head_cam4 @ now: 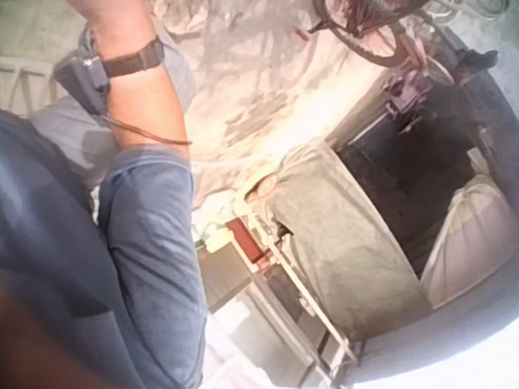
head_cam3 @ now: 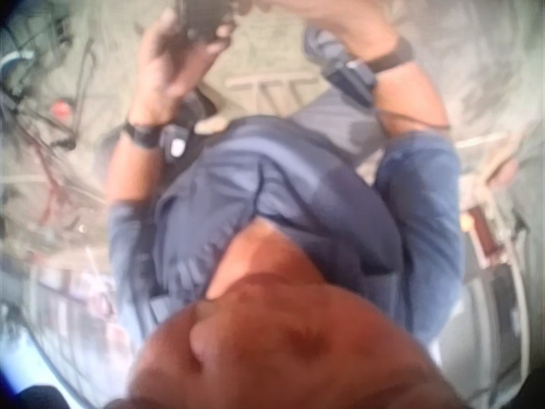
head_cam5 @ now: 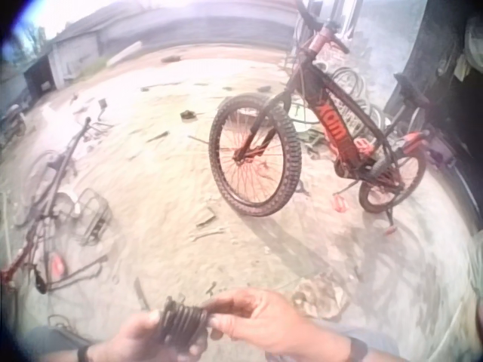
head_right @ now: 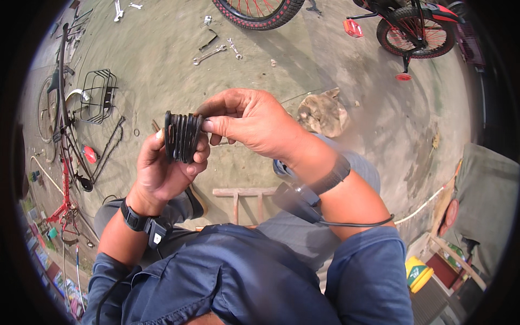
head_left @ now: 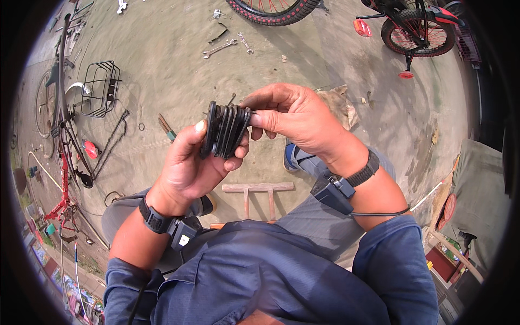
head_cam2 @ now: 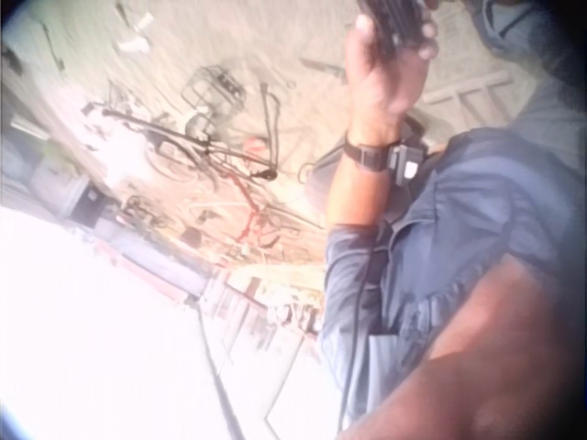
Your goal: The person assembles a bicycle pedal by hand, inserting a spring and attaching a metal plate to the pedal body. They then use an Allen key to tighten a screw, securing the components together.
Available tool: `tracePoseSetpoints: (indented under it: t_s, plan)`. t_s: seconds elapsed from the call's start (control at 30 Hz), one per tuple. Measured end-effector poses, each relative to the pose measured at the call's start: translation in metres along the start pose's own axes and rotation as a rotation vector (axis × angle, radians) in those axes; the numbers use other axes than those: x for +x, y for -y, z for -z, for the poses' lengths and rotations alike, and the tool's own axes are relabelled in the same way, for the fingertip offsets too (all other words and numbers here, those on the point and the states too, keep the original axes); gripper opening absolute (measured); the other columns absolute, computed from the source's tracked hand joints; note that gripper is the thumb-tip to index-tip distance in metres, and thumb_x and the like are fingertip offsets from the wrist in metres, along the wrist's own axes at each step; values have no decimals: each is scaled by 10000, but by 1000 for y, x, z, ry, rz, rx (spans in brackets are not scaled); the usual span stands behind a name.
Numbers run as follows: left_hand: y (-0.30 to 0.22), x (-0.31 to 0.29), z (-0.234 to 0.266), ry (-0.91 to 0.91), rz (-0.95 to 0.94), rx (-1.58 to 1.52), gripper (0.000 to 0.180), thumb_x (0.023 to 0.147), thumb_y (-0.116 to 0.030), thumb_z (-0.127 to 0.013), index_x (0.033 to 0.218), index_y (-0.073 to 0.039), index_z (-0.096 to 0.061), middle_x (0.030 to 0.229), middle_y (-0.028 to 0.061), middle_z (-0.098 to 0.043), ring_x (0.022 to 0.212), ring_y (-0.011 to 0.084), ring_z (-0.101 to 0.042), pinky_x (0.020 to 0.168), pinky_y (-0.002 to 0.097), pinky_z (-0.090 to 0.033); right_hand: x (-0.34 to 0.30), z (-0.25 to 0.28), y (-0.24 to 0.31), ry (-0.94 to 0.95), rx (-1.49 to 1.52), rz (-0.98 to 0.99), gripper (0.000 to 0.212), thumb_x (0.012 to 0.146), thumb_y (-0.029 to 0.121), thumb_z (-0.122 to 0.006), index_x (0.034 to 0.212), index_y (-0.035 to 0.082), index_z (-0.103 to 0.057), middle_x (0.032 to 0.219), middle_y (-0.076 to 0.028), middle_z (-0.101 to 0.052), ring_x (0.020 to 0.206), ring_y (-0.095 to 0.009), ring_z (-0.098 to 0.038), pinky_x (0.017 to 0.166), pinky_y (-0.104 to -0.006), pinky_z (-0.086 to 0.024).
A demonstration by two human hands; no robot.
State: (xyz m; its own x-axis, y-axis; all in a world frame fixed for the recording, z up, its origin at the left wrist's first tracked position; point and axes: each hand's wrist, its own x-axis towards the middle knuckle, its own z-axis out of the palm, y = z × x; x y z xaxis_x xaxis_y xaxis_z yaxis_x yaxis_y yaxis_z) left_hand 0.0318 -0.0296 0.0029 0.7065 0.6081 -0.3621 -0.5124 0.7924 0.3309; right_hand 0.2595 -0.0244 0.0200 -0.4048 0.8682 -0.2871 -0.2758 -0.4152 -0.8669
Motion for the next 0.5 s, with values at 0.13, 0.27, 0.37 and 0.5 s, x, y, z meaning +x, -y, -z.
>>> tracePoseSetpoints:
  t_s: [0.13,0.27,0.37,0.5]
  plan:
    - [-1,2,2,80,7,-82,589,952,-446,-591,1316,16,-555,1114,152,-653,928,211,-646,703,290,-491,0,-1,-1,-12,34,-5,205,956,104,-679,1139,12,-682,939,-39,-716,807,-110,-650,707,-252,-523]
    - [-2,2,-1,56,-41,11,576,954,-428,-594,1316,18,-550,1121,145,-649,948,201,-635,721,286,-487,0,0,1,-32,-28,-24,211,960,100,-656,1151,12,-677,955,-43,-716,821,-114,-652,707,-252,-522]
    - [-6,1,-5,-39,-91,190,534,958,-381,-601,1313,15,-548,1120,127,-647,964,188,-623,750,285,-485,1,0,2,-51,-64,-30,242,965,138,-634,1168,13,-672,959,-42,-714,838,-124,-658,713,-261,-522]
    - [-10,2,-7,-114,-184,451,462,958,-284,-631,1304,12,-549,1123,98,-645,975,158,-609,801,281,-480,1,0,2,-61,-1,-76,390,956,257,-660,1215,-34,-642,1034,-87,-708,942,-157,-673,732,-271,-529]
